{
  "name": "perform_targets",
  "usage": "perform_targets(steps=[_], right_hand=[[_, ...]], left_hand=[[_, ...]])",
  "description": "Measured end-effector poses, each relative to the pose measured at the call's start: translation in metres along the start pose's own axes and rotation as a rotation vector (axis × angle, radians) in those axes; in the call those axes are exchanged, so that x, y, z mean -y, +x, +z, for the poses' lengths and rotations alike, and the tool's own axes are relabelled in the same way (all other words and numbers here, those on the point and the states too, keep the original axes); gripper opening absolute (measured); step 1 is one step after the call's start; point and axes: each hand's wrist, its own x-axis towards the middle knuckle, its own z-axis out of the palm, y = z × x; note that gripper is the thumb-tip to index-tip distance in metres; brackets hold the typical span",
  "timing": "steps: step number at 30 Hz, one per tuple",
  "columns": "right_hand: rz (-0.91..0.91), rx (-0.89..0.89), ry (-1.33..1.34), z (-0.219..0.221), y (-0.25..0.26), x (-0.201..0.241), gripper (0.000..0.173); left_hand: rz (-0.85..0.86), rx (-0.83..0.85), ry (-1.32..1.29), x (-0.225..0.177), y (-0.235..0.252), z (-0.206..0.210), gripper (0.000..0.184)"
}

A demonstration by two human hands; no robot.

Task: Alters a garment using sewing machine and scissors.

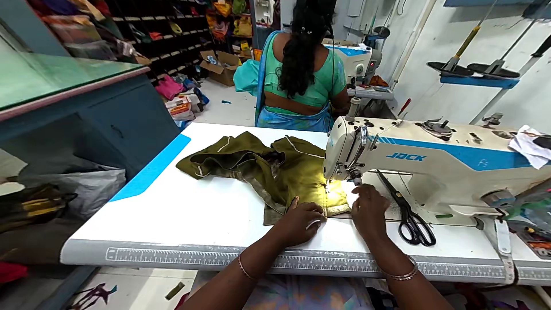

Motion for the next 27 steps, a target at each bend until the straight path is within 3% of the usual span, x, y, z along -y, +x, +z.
perform_targets(steps=[4, 9, 13, 19, 21, 25, 27], right_hand=[[-0.326, 0.092, 0.179, 0.016, -0.007, 0.0, 0.011], [-0.265, 0.129, 0.263, 0.015, -0.005, -0.001, 0.008], [-0.247, 0.132, 0.264, 0.012, -0.006, 0.0, 0.008], [-0.234, 0.154, 0.255, 0.012, -0.005, 0.0, 0.009], [-0.222, 0.165, 0.261, 0.01, -0.004, 0.001, 0.009], [-0.214, 0.161, 0.274, 0.01, -0.005, 0.002, 0.009], [-0.209, 0.165, 0.28, 0.01, -0.005, 0.001, 0.009]], left_hand=[[-0.04, -0.127, -0.088, 0.002, 0.0, -0.002, 0.024], [-0.274, -0.257, -0.048, -0.019, 0.021, 0.0, 0.022], [-0.355, -0.205, 0.142, -0.043, 0.03, -0.001, 0.019], [-0.449, -0.027, 0.328, -0.034, 0.043, 0.008, 0.028], [-0.493, -0.12, 0.223, -0.029, 0.04, 0.005, 0.026], [-0.447, -0.573, 0.079, -0.03, 0.029, 0.003, 0.019], [-0.29, -0.504, 0.117, -0.028, 0.025, 0.003, 0.029]])
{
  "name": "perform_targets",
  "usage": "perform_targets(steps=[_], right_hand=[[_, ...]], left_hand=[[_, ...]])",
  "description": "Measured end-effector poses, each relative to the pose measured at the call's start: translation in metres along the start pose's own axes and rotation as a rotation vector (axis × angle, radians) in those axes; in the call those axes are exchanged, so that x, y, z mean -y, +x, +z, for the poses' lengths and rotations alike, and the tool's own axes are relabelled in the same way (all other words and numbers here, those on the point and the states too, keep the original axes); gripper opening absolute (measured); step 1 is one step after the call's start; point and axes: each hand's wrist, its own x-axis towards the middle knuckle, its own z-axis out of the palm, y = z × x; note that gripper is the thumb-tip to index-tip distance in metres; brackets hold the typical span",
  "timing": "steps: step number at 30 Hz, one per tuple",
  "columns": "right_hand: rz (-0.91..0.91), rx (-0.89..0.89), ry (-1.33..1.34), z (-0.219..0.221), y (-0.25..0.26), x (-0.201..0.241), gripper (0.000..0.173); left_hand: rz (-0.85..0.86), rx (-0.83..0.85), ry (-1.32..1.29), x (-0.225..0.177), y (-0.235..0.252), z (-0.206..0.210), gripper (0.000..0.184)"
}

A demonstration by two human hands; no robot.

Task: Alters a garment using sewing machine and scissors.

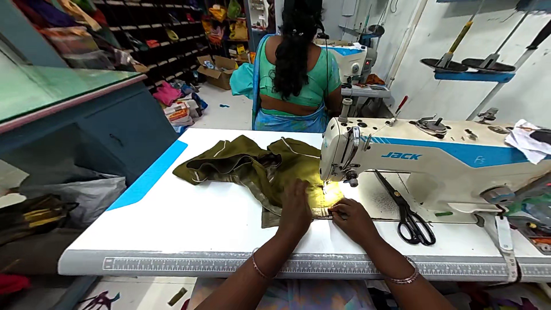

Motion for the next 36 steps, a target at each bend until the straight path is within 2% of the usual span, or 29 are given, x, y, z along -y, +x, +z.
perform_targets(steps=[2, 4, 7, 17, 23, 25, 27, 30, 34, 36], right_hand=[[0.013, 0.016, 0.0, -0.002, 0.001, 0.001, 0.01], [0.011, 0.01, -0.012, -0.002, 0.0, 0.002, 0.01], [-0.012, -0.05, -0.044, 0.002, -0.001, 0.001, 0.01], [0.103, 0.035, -0.195, 0.002, 0.002, 0.001, 0.028], [0.241, 0.195, -0.223, -0.001, 0.007, 0.005, 0.044], [0.283, 0.259, -0.222, -0.003, 0.009, 0.007, 0.048], [0.294, 0.278, -0.211, -0.004, 0.011, 0.007, 0.05], [0.303, 0.296, -0.219, -0.003, 0.011, 0.007, 0.054], [0.318, 0.326, -0.254, -0.002, 0.012, 0.006, 0.058], [0.333, 0.335, -0.272, -0.001, 0.013, 0.007, 0.06]], left_hand=[[0.186, 0.298, 0.063, 0.005, -0.005, -0.002, 0.03], [0.227, 0.563, 0.09, 0.012, -0.008, -0.006, 0.039], [0.236, 0.671, 0.035, 0.024, -0.004, -0.013, 0.042], [0.341, 0.61, -0.015, 0.044, 0.02, -0.008, 0.039], [0.37, 0.622, -0.063, 0.053, 0.034, -0.007, 0.038], [0.353, 0.645, -0.15, 0.058, 0.04, -0.008, 0.032], [0.277, 0.648, -0.343, 0.065, 0.045, -0.006, 0.027], [0.17, 0.59, -0.505, 0.068, 0.05, -0.008, 0.029], [0.195, 0.495, -0.409, 0.067, 0.052, -0.002, 0.027], [0.228, 0.509, -0.251, 0.061, 0.052, 0.003, 0.035]])
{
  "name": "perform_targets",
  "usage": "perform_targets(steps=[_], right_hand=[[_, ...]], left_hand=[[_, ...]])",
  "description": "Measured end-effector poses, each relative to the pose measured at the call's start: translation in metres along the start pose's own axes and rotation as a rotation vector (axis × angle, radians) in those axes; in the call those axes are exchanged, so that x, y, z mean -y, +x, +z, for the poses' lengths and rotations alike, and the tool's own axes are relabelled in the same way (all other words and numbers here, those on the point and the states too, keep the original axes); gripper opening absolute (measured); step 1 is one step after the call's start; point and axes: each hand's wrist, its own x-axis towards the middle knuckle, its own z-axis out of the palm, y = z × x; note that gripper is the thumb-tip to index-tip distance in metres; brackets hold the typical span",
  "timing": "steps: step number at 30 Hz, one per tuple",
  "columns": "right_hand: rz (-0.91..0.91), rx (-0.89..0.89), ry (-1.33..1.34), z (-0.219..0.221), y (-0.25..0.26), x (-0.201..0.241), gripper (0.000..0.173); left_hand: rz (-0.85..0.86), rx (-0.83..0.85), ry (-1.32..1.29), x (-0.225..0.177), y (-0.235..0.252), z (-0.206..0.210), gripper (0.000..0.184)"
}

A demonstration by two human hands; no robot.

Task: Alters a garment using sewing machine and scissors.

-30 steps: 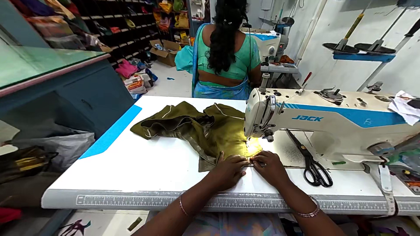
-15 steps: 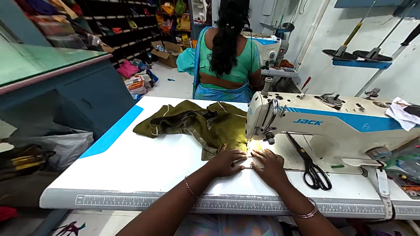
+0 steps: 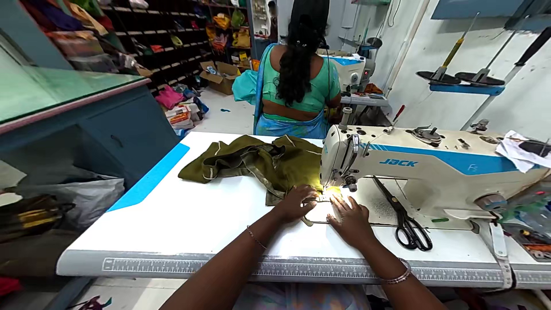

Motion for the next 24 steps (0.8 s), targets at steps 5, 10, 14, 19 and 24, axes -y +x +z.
perform_targets(steps=[5, 10, 14, 19, 24], right_hand=[[0.092, -0.029, 0.078, -0.013, -0.012, -0.002, 0.062], [0.244, -0.553, 0.084, -0.045, -0.06, -0.066, 0.029], [0.324, -0.814, -0.044, -0.047, -0.092, -0.152, 0.04], [0.22, -0.876, -0.061, -0.03, -0.101, -0.187, 0.045], [0.313, -0.826, -0.063, -0.028, -0.104, -0.186, 0.036]], left_hand=[[0.009, 0.047, 0.175, -0.006, 0.001, 0.005, 0.033], [-0.004, 0.076, 0.182, -0.007, 0.001, 0.002, 0.037], [0.014, 0.051, 0.181, -0.004, 0.005, 0.002, 0.036], [0.026, 0.031, 0.18, -0.001, 0.009, 0.0, 0.037], [0.009, 0.033, 0.197, -0.003, 0.009, 0.001, 0.038]])
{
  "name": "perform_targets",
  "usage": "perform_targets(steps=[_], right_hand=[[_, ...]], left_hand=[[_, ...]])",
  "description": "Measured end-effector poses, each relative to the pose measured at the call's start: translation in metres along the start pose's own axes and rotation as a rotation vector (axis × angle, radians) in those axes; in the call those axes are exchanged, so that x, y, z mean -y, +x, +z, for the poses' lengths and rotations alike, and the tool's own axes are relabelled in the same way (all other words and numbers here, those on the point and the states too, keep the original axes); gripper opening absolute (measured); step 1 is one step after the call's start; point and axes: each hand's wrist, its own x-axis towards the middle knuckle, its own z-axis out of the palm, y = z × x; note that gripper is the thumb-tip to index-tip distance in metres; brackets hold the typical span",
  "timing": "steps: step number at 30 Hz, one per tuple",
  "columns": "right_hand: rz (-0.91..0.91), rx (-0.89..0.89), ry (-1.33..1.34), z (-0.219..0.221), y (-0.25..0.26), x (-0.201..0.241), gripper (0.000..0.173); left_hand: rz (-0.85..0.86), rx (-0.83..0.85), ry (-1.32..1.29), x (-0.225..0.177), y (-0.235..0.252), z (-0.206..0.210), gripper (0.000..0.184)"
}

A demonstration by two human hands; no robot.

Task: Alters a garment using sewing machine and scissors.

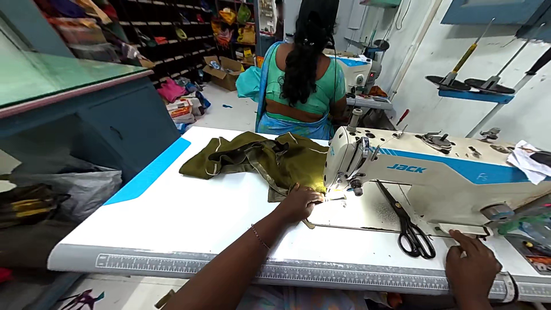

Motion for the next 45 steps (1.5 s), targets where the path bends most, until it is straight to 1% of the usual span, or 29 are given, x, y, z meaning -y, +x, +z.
perform_targets(steps=[3, 6, 7, 8, 10, 12, 14, 16, 20, 22, 23, 24, 26, 28, 32, 34, 36, 38, 40, 42, 43, 45], right_hand=[[0.029, 0.001, -0.01, -0.001, 0.0, 0.003, 0.038], [0.027, -0.063, -0.038, -0.004, -0.004, 0.018, 0.052], [0.011, -0.082, -0.03, -0.005, -0.008, 0.027, 0.053], [-0.024, -0.077, -0.009, -0.005, -0.013, 0.037, 0.052], [-0.121, -0.027, 0.049, -0.002, -0.021, 0.055, 0.045], [-0.136, 0.031, 0.084, 0.003, -0.025, 0.066, 0.041], [-0.059, 0.057, 0.064, 0.005, -0.023, 0.067, 0.042], [-0.001, 0.026, 0.038, 0.006, -0.016, 0.057, 0.047], [0.034, -0.066, 0.071, 0.01, -0.009, 0.045, 0.053], [0.041, -0.111, 0.087, 0.008, -0.012, 0.049, 0.051], [0.024, -0.118, 0.098, 0.005, -0.015, 0.052, 0.046], [0.0, -0.095, 0.115, 0.002, -0.02, 0.056, 0.041], [-0.075, 0.014, 0.158, -0.002, -0.028, 0.067, 0.033], [-0.092, 0.11, 0.163, 0.004, -0.034, 0.077, 0.032], [0.057, 0.307, 0.052, 0.001, -0.027, 0.09, 0.039], [0.124, 0.468, -0.042, -0.011, -0.016, 0.101, 0.041], [0.212, 0.658, -0.097, -0.029, -0.006, 0.11, 0.044], [0.322, 0.793, -0.065, -0.043, 0.0, 0.114, 0.042], [0.451, 0.837, 0.14, -0.054, -0.008, 0.118, 0.035], [0.609, 0.806, 0.512, -0.065, -0.027, 0.125, 0.026], [0.717, 0.777, 0.714, -0.073, -0.036, 0.132, 0.024], [0.863, 0.764, 0.977, -0.091, -0.051, 0.145, 0.028]], left_hand=[[0.021, -0.024, 0.042, -0.002, -0.002, 0.002, 0.036], [0.053, -0.205, 0.192, 0.002, -0.002, 0.007, 0.032], [0.03, -0.262, 0.25, 0.006, 0.001, 0.007, 0.032], [-0.032, -0.262, 0.281, 0.009, 0.003, 0.006, 0.033], [-0.235, -0.099, 0.28, 0.008, 0.009, -0.004, 0.042], [-0.329, -0.025, 0.284, 0.009, 0.015, -0.007, 0.045], [-0.36, 0.004, 0.292, 0.009, 0.018, -0.007, 0.047], [-0.364, 0.013, 0.287, 0.008, 0.018, -0.007, 0.047], [-0.378, 0.002, 0.285, 0.008, 0.017, -0.007, 0.047], [-0.4, 0.007, 0.287, 0.007, 0.018, -0.007, 0.047], [-0.417, 0.018, 0.302, 0.005, 0.02, -0.008, 0.048], [-0.438, 0.031, 0.329, 0.003, 0.021, -0.009, 0.049], [-0.481, 0.068, 0.394, -0.006, 0.026, -0.013, 0.05], [-0.517, 0.114, 0.429, -0.015, 0.03, -0.019, 0.051], [-0.639, 0.218, 0.433, -0.028, 0.039, -0.027, 0.059], [-0.695, 0.231, 0.388, -0.032, 0.037, -0.031, 0.064], [-0.712, 0.253, 0.373, -0.037, 0.03, -0.035, 0.068], [-0.699, 0.259, 0.332, -0.038, 0.023, -0.038, 0.072], [-0.67, 0.253, 0.296, -0.039, 0.014, -0.039, 0.077], [-0.656, 0.241, 0.264, -0.041, 0.005, -0.037, 0.083], [-0.66, 0.239, 0.252, -0.042, 0.001, -0.035, 0.086], [-0.665, 0.205, 0.204, -0.045, -0.008, -0.031, 0.088]])
